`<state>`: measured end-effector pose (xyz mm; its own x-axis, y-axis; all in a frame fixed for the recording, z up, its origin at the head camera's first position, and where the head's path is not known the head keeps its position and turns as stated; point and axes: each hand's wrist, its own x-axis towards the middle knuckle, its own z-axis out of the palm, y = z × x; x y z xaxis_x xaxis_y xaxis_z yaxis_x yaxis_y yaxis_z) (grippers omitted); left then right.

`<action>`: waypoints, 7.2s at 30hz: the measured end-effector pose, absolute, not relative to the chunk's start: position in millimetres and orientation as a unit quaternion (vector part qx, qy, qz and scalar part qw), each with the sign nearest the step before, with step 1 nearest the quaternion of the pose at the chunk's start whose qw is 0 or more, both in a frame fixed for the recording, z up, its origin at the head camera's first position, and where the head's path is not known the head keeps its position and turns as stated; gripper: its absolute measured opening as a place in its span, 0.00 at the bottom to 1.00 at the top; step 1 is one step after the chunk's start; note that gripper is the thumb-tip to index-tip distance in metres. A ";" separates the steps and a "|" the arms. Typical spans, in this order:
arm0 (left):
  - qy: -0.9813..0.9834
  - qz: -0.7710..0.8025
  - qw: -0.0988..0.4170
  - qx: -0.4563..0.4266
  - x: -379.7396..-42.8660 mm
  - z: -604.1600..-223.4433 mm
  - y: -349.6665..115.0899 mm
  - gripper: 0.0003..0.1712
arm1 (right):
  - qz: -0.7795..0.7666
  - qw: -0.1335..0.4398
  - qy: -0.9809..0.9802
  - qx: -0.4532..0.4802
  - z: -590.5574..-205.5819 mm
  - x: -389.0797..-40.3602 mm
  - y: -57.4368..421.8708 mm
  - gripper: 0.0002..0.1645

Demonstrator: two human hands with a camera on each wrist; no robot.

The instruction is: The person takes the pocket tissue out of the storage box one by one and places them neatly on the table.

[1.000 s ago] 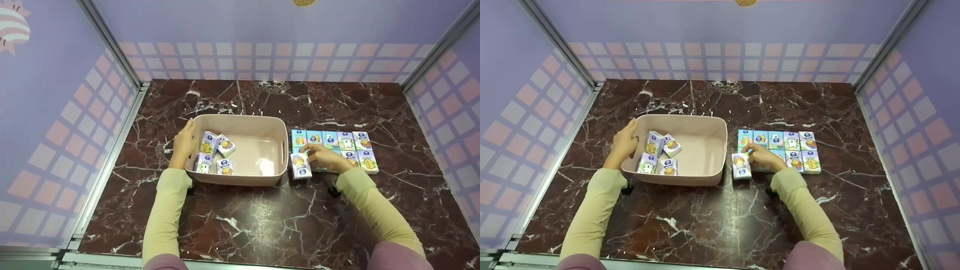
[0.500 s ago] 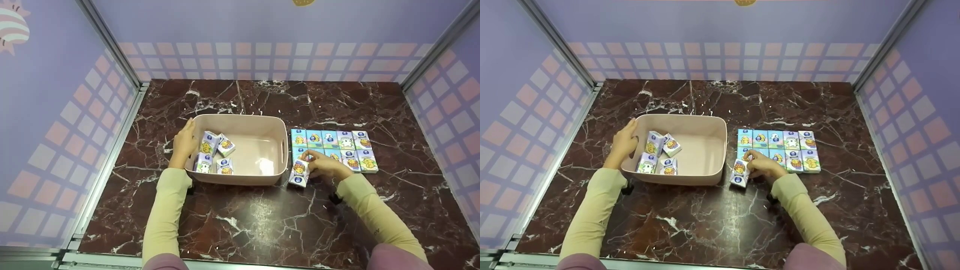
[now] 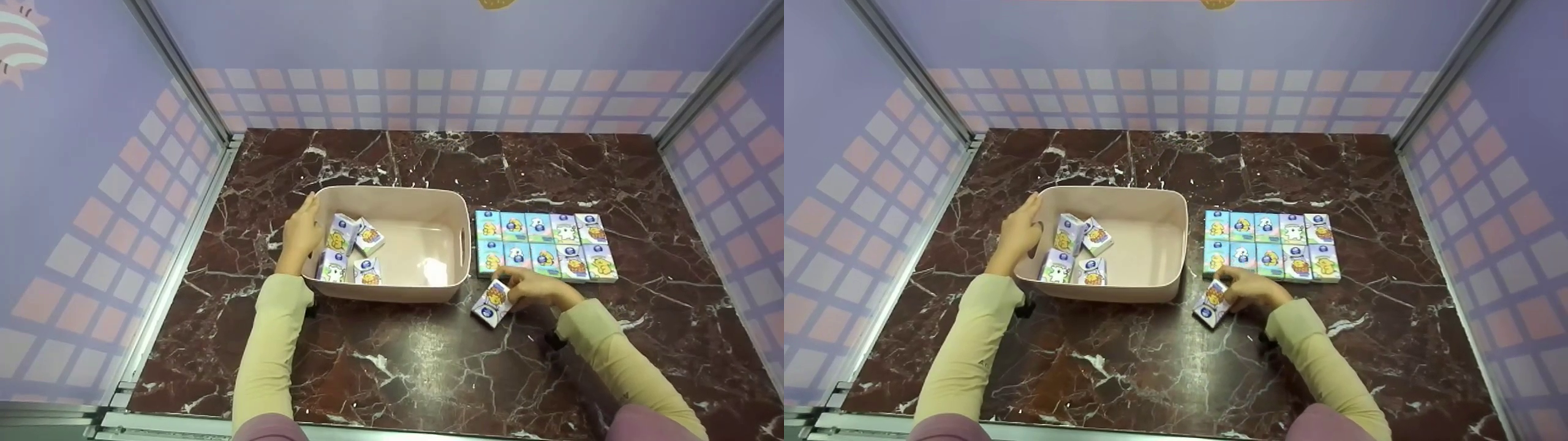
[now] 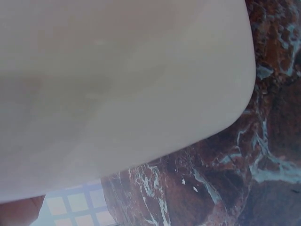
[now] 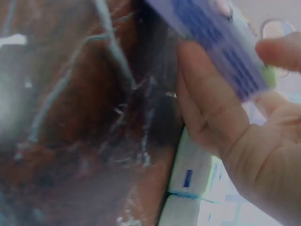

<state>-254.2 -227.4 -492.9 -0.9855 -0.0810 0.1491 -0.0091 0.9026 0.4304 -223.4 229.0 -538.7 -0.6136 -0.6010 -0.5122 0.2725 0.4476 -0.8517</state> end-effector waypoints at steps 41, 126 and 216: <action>-0.971 -0.227 0.070 0.027 -254.6 -491.8 -227.3 0.33 | -0.113 0.253 0.911 -0.305 -526.4 -183.9 216.3 0.51; -0.970 -0.231 0.075 0.024 -254.6 -492.4 -227.5 0.33 | -0.330 0.091 0.856 -0.388 -396.9 -270.6 93.8 0.24; -0.970 -0.233 0.070 0.024 -255.7 -492.1 -226.7 0.34 | -0.339 0.525 0.745 -0.234 -496.0 -286.6 -6.5 0.35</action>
